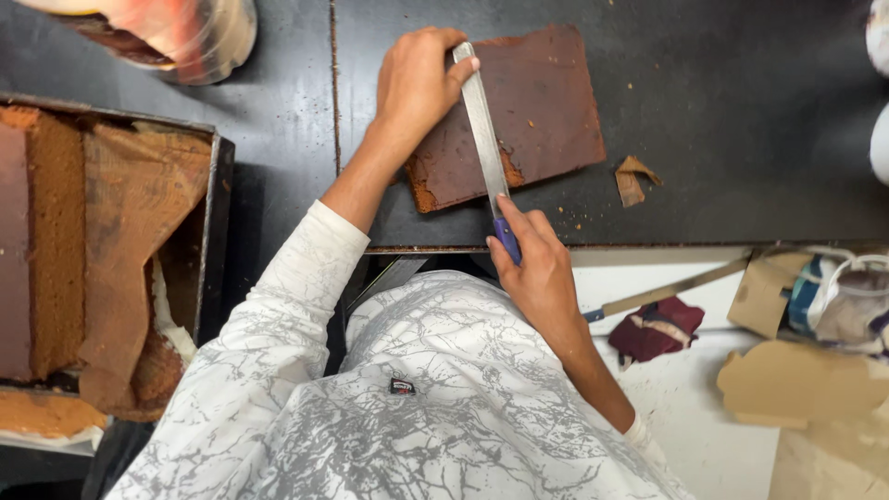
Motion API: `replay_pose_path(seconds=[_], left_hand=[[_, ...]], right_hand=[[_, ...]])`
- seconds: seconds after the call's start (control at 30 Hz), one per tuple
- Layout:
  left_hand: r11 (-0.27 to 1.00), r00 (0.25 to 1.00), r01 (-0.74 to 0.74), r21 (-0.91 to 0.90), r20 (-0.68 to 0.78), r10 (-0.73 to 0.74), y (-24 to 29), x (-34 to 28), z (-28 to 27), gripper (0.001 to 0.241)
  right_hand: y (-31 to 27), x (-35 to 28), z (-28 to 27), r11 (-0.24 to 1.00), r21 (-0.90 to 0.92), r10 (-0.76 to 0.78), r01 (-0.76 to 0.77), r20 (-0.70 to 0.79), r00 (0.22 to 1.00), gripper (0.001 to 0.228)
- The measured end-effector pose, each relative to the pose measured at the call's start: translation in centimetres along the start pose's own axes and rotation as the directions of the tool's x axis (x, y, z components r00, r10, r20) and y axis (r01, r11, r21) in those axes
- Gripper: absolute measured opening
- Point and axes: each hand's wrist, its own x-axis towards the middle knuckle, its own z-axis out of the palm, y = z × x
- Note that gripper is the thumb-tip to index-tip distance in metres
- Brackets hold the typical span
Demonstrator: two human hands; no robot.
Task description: The person cuts a rectangular chocolate cake into smaller pieces using a long serrated knife. They briefly handle a plastic bag and a digital scale, then continue trimming and slicing the cake into uniform portions on a black countertop.
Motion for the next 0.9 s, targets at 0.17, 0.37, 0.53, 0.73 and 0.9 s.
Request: replay_pose_path(seconds=[0.17,0.37,0.53,0.73,0.9], left_hand=[[0.998,0.997,0.052,-0.034,0.067,-0.049,-0.4,0.0,0.2,0.028],[0.999,0.999,0.040,-0.021,0.015,-0.039,-0.8,-0.3,0.9,0.029],[1.000,1.000,0.015,-0.009,-0.023,-0.015,-1.2,-0.6,1.4,0.028],[1.000,0.999,-0.023,0.010,-0.036,0.023,-1.5,-0.7,1.5,0.028],[0.999,0.998,-0.042,0.016,-0.048,0.043,-1.5,-0.8,1.4,0.029]], right_hand=[[-0.8,0.1,-0.1,0.999,-0.022,0.032,-0.031,0.024,0.999,0.054],[-0.9,0.5,-0.2,0.998,-0.064,-0.019,0.023,0.057,0.998,0.055],[-1.0,0.6,-0.3,0.993,-0.112,-0.029,0.037,0.071,0.997,0.056],[-0.8,0.8,-0.1,0.997,-0.073,0.023,-0.017,0.080,0.997,0.055],[-0.2,0.8,0.1,0.997,-0.058,0.062,-0.057,0.098,0.993,0.058]])
